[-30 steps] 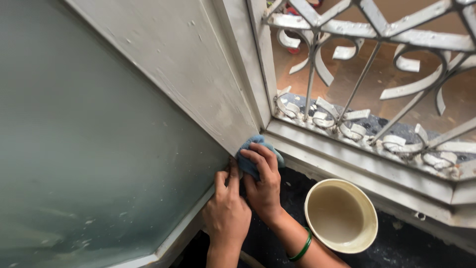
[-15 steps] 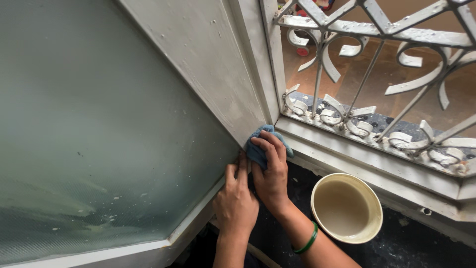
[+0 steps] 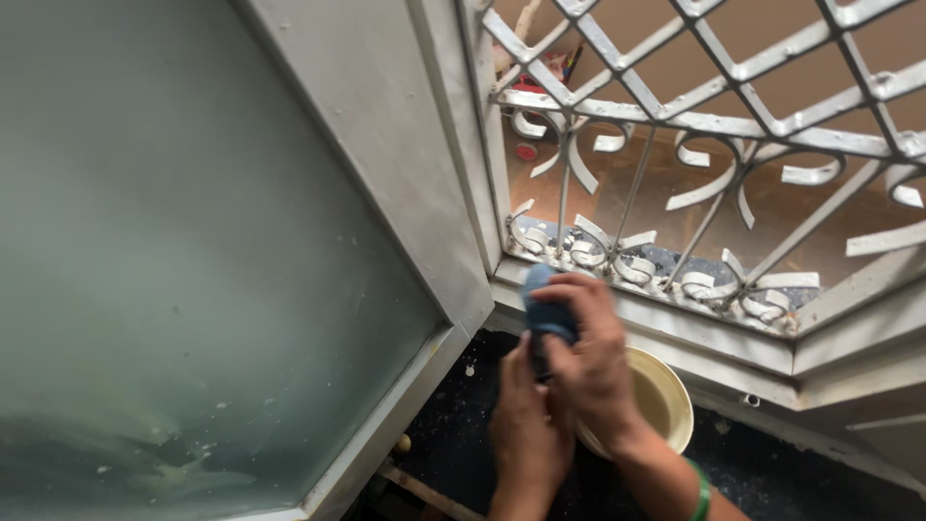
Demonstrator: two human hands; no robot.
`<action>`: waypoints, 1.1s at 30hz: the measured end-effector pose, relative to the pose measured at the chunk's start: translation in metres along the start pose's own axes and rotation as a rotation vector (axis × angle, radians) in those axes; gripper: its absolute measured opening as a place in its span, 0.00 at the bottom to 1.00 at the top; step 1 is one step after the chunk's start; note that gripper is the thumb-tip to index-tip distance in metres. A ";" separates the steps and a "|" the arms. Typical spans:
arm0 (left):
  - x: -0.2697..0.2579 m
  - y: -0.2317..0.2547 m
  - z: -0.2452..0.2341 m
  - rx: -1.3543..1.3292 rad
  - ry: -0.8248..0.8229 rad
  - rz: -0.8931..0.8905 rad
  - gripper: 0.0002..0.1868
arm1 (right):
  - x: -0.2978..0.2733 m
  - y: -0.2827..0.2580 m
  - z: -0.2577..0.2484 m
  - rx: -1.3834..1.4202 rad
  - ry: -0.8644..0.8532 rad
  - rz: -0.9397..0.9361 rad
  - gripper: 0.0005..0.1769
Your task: The person wipes the white window frame and sill using a blue cloth. They repeatedly dip the cloth into a small bucket of water to wet it, then scrub the frame edges and the sill area.
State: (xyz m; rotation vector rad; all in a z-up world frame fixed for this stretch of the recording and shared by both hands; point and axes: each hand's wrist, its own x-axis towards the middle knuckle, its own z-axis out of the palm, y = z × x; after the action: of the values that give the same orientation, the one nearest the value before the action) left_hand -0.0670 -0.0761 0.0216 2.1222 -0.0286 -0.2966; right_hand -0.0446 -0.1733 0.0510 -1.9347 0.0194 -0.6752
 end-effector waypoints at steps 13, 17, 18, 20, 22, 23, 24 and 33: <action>0.015 -0.006 0.030 0.244 0.073 0.271 0.19 | 0.003 0.064 -0.057 -0.089 0.080 -0.005 0.20; 0.016 -0.019 0.014 0.299 0.121 0.239 0.20 | -0.001 0.065 -0.047 -0.080 0.047 0.035 0.20; 0.016 -0.024 0.008 0.323 0.145 0.239 0.21 | -0.003 0.066 -0.044 -0.058 0.044 0.065 0.19; 0.016 -0.033 -0.007 0.390 0.153 0.155 0.19 | -0.004 0.067 -0.040 -0.015 0.041 0.125 0.19; 0.015 -0.044 -0.024 0.445 0.154 0.056 0.20 | 0.000 0.072 -0.035 0.044 0.026 0.311 0.19; 0.014 -0.050 -0.033 0.466 0.151 -0.002 0.21 | 0.003 0.075 -0.032 0.072 0.019 0.405 0.19; 0.015 -0.054 -0.042 0.485 0.149 -0.058 0.22 | 0.007 0.079 -0.026 0.072 0.044 0.339 0.18; 0.016 -0.080 -0.053 0.387 0.346 0.238 0.17 | 0.044 0.113 0.067 -0.231 0.005 -0.210 0.24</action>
State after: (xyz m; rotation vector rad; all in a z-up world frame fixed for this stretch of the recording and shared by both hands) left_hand -0.0477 0.0088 -0.0211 2.4964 -0.1440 0.2385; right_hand 0.0548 -0.1830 -0.0446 -2.1765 -0.1083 -0.8472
